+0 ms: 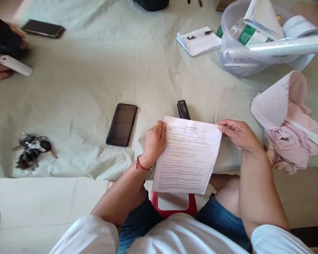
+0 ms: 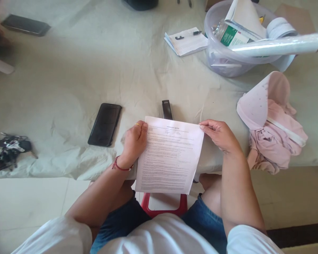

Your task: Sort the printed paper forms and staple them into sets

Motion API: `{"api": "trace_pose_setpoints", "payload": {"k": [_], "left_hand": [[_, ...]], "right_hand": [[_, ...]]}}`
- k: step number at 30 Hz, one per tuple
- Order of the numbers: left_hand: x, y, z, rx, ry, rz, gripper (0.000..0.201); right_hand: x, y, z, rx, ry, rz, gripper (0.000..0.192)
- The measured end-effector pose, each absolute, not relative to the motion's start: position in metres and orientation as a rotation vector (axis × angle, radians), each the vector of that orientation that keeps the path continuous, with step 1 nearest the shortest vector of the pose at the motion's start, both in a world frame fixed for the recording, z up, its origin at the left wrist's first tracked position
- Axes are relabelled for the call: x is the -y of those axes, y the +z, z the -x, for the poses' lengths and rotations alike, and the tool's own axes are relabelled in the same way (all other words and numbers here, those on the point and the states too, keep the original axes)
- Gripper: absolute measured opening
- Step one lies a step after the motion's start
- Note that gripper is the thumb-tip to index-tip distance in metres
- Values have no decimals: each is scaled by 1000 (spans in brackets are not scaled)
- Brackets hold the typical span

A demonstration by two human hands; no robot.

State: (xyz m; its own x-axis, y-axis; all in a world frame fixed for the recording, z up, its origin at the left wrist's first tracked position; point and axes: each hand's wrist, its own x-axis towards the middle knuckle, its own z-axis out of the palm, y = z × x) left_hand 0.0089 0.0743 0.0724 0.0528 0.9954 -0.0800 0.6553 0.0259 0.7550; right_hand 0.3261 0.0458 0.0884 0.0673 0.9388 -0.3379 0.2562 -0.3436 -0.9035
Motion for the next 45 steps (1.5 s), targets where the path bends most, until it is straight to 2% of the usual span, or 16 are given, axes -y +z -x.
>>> {"api": "trace_pose_setpoints", "payload": {"k": [6,12,18,26,35,45], "left_hand": [[-66,69,-13,-1695,733,-1627,33],[-58,72,-10,-1673,637,-1692,32],[-60,78,-5,-1442,385,-1796,38],[-64,89,-8,-1470,328,-1444,45],[-69,86,-15,-1475,362,-1297,47],[-70,90,-15,-1483,254,-1453,48]], "right_hand": [[-43,94,-316,892,1417,1601,51],[-37,88,-319,932,1415,1662,41],[-34,84,-334,968,1409,1747,41],[-41,80,-322,740,1308,1748,50],[-36,74,-321,654,1370,1689,52],[-29,68,-320,767,1334,1817,39]]}}
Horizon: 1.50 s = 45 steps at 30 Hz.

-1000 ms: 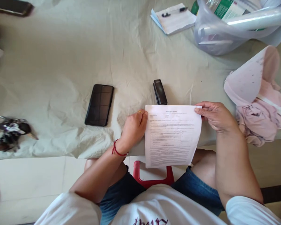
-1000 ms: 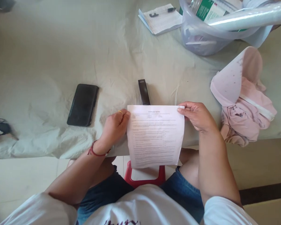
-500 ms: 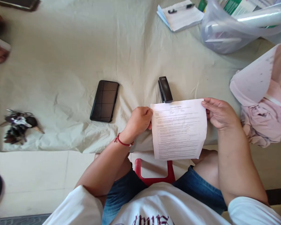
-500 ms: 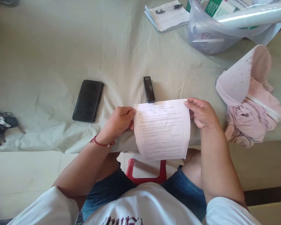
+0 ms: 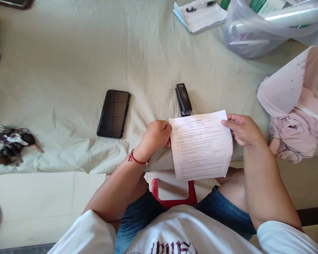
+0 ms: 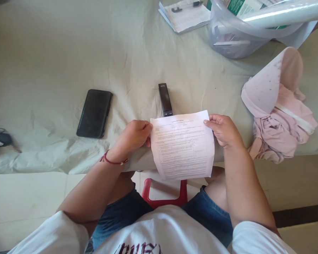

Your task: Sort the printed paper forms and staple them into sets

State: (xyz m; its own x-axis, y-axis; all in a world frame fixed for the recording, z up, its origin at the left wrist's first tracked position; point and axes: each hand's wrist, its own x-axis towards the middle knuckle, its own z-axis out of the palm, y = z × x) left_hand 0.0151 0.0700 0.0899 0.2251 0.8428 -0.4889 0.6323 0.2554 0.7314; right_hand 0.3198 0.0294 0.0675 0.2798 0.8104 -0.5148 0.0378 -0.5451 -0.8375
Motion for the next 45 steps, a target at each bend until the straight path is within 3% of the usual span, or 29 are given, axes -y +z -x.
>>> {"api": "trace_pose_setpoints", "payload": {"k": [13,23,33,45], "left_hand": [[-75,90,-26,-1508,377,-1356,48],[-78,84,-29,-1522,462,-1340,46],[-87,75,-34,-1463,537,-1251,23],[-99,68,-44,-1507,533,-1468,24]], "right_hand": [[-38,69,-320,829,1245,1804,33],[-27,72,-323,754,1381,1691,57],[-23,70,-340,770,1306,1785,46],[-23,65,-346,793,1209,1812,39]]}}
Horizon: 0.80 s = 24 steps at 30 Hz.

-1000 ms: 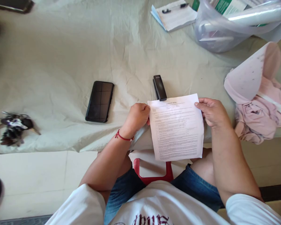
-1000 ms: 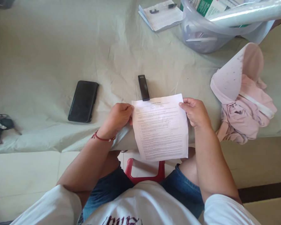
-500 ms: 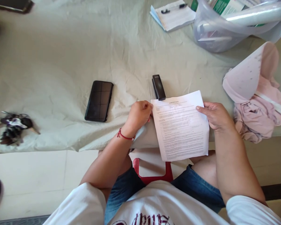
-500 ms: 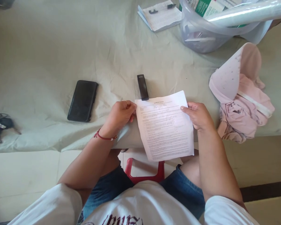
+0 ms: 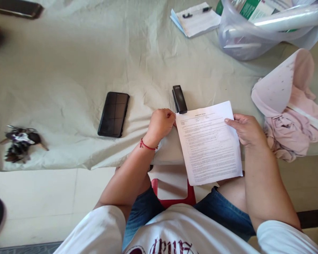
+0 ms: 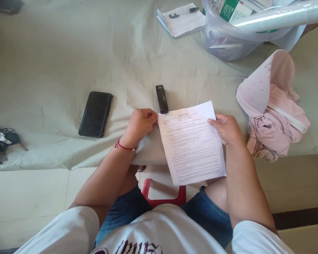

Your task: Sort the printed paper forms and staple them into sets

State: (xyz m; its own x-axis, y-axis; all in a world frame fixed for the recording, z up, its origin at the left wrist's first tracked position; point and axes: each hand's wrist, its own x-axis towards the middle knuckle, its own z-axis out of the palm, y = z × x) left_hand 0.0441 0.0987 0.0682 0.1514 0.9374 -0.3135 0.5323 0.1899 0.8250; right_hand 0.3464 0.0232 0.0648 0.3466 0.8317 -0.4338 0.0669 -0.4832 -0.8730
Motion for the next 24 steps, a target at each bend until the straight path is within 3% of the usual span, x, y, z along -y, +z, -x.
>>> {"api": "trace_pose_setpoints", "payload": {"k": [14,20,24], "left_hand": [[-110,72,-52,-1510,484,-1505,19],[-110,55,-48,-1604,974,-1810,18],[-117,43,-44,-1214,1164,-2139,32]], "right_hand": [[-24,58,-359,847,1134,1852,26],[-23,58,-357,817,1116,1845,23],[-23,60,-355,758,1151,1839,21]]}}
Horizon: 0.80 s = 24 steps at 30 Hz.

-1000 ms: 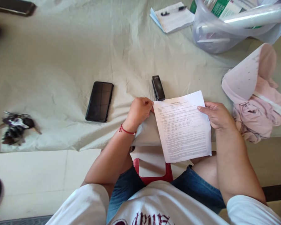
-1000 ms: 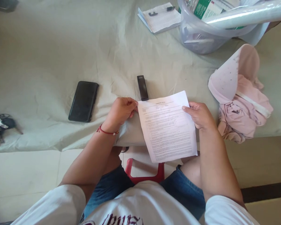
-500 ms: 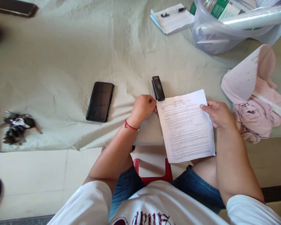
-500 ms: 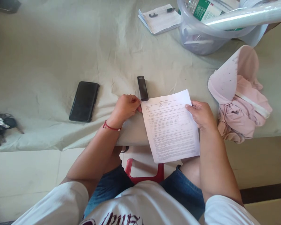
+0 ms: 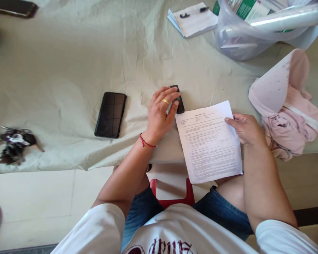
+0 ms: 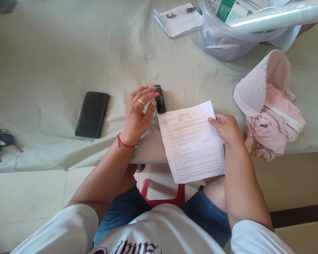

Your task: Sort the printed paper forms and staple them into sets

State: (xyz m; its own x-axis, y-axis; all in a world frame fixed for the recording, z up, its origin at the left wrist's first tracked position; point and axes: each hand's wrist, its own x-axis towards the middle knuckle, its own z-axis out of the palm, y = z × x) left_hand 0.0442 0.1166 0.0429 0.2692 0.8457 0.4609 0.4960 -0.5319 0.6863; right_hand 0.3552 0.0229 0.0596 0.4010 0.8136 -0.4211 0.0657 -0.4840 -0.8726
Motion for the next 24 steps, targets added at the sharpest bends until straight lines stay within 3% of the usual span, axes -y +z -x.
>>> {"api": "trace_pose_setpoints", "payload": {"k": [5,24], "left_hand": [[-125,29,-45,-977,1049,-2159,48],[-130,10,-40,-857,1053,-2091,41]], "right_hand": [[-23,58,-356,766,1142,1818,21],[-25,52,-360,835,1123,1821,21]]}}
